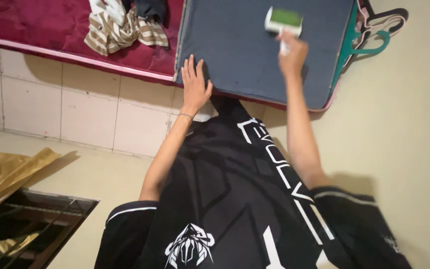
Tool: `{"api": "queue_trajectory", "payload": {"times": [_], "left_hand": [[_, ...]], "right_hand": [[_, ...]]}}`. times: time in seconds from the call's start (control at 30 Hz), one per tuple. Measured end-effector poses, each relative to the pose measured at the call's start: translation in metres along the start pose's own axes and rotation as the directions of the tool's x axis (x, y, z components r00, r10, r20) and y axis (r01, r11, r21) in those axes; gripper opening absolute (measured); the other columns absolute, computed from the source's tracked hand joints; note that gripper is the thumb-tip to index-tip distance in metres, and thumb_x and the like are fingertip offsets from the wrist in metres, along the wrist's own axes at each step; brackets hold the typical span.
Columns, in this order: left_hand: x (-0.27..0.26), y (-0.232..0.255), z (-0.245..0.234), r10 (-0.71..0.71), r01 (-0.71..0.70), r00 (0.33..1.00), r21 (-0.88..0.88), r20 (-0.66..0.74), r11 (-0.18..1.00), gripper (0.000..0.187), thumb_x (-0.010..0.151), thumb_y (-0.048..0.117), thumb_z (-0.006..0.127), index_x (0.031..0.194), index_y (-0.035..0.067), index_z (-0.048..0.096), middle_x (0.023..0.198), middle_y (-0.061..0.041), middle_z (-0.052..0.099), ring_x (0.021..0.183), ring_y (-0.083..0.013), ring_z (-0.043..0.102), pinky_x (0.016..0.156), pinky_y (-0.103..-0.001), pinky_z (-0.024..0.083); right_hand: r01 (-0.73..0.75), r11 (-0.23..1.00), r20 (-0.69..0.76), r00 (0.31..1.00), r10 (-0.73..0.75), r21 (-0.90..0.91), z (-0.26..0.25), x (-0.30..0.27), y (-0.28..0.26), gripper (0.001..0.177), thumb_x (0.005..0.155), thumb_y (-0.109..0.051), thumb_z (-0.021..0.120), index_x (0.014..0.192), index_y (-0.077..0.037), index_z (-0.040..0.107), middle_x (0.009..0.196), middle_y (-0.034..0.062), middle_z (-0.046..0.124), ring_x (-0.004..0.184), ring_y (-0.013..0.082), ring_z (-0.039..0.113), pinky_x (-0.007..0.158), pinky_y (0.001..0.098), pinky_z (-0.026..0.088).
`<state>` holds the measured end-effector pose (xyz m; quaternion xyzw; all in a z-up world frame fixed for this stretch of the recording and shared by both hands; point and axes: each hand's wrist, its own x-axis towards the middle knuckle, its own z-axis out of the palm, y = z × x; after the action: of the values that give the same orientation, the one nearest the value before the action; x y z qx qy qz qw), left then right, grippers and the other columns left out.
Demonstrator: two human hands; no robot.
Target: The person uses a lint roller to remove lint from a blue polo shirt laid flat on a bed. They roll the adhesive roller repeatedly over the front, sleeves, and back of the shirt, then fold the shirt in half.
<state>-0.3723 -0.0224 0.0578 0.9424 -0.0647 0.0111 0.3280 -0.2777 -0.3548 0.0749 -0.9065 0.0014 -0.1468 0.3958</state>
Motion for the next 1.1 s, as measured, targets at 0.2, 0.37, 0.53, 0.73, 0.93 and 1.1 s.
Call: {"api": "queue_trajectory", "payload": {"times": [0.2, 0.37, 0.53, 0.73, 0.93, 1.1], "left_hand": [[0.01, 0.042, 0.003, 0.19, -0.178, 0.977, -0.127, 0.093, 0.976, 0.077, 0.08, 0.014, 0.068, 0.15, -0.002, 0.041, 0.164, -0.027, 0.023, 0.154, -0.0488, 0.018, 0.129, -0.057, 0.018], [0.019, 0.075, 0.037, 0.353, -0.316, 0.914, -0.196, 0.2, 0.928, 0.072, 0.084, 0.013, 0.065, 0.151, 0.001, 0.041, 0.165, -0.023, 0.024, 0.155, -0.0461, 0.018, 0.129, -0.055, 0.019], [0.03, 0.088, 0.058, 0.396, -0.366, 0.899, -0.178, 0.184, 0.913, 0.072, 0.093, 0.012, 0.06, 0.16, 0.004, 0.033, 0.168, -0.022, 0.022, 0.157, -0.0449, 0.02, 0.13, -0.053, 0.02], [0.043, 0.095, 0.063, 0.364, -0.347, 0.91, -0.116, 0.199, 0.931, 0.071, 0.098, 0.017, 0.06, 0.162, 0.011, 0.031, 0.168, -0.021, 0.021, 0.155, -0.044, 0.021, 0.128, -0.054, 0.022], [0.057, 0.115, 0.076, 0.343, -0.33, 0.919, -0.093, 0.195, 0.939, 0.062, 0.097, 0.019, 0.062, 0.155, 0.009, 0.04, 0.162, -0.022, 0.029, 0.151, -0.0441, 0.026, 0.125, -0.054, 0.025], [0.071, 0.137, 0.088, 0.295, -0.283, 0.948, -0.109, 0.116, 0.953, 0.057, 0.091, 0.012, 0.063, 0.146, 0.005, 0.048, 0.156, -0.023, 0.038, 0.147, -0.044, 0.034, 0.123, -0.053, 0.03]], "right_hand": [[0.053, 0.992, 0.051, 0.998, -0.047, -0.118, -0.039, -0.148, -0.086, 0.036, 0.083, 0.012, 0.062, 0.108, -0.007, 0.078, 0.124, 0.021, 0.072, 0.122, 0.0319, 0.069, 0.102, 0.0405, 0.057], [-0.043, 0.971, 0.111, 0.991, 0.071, -0.235, -0.041, -0.194, -0.122, 0.036, 0.077, 0.014, 0.062, 0.103, -0.005, 0.077, 0.127, 0.0158, 0.072, 0.125, 0.03, 0.066, 0.099, 0.0381, 0.056], [-0.032, 0.98, 0.052, 0.998, 0.043, -0.197, -0.035, -0.158, -0.107, 0.04, 0.075, 0.015, 0.06, 0.107, -0.004, 0.076, 0.13, 0.0176, 0.07, 0.123, 0.0328, 0.067, 0.099, 0.0392, 0.057], [-0.139, 0.966, 0.053, 0.987, 0.154, -0.216, -0.028, -0.041, -0.04, 0.033, 0.086, 0.011, 0.064, 0.106, -0.009, 0.081, 0.109, 0.0154, 0.075, 0.098, 0.0333, 0.076, 0.088, 0.0405, 0.058], [0.017, 0.986, 0.072, 0.997, -0.005, -0.168, -0.026, 0.083, 0.043, 0.042, 0.076, 0.013, 0.062, 0.103, -0.012, 0.081, 0.112, 0.0135, 0.077, 0.101, 0.0375, 0.074, 0.09, 0.0384, 0.058], [0.217, 0.973, 0.121, 0.971, -0.207, -0.078, -0.035, 0.118, 0.056, 0.041, 0.073, 0.01, 0.063, 0.104, -0.011, 0.079, 0.116, 0.0178, 0.075, 0.1, 0.0397, 0.073, 0.087, 0.0398, 0.058]]}}
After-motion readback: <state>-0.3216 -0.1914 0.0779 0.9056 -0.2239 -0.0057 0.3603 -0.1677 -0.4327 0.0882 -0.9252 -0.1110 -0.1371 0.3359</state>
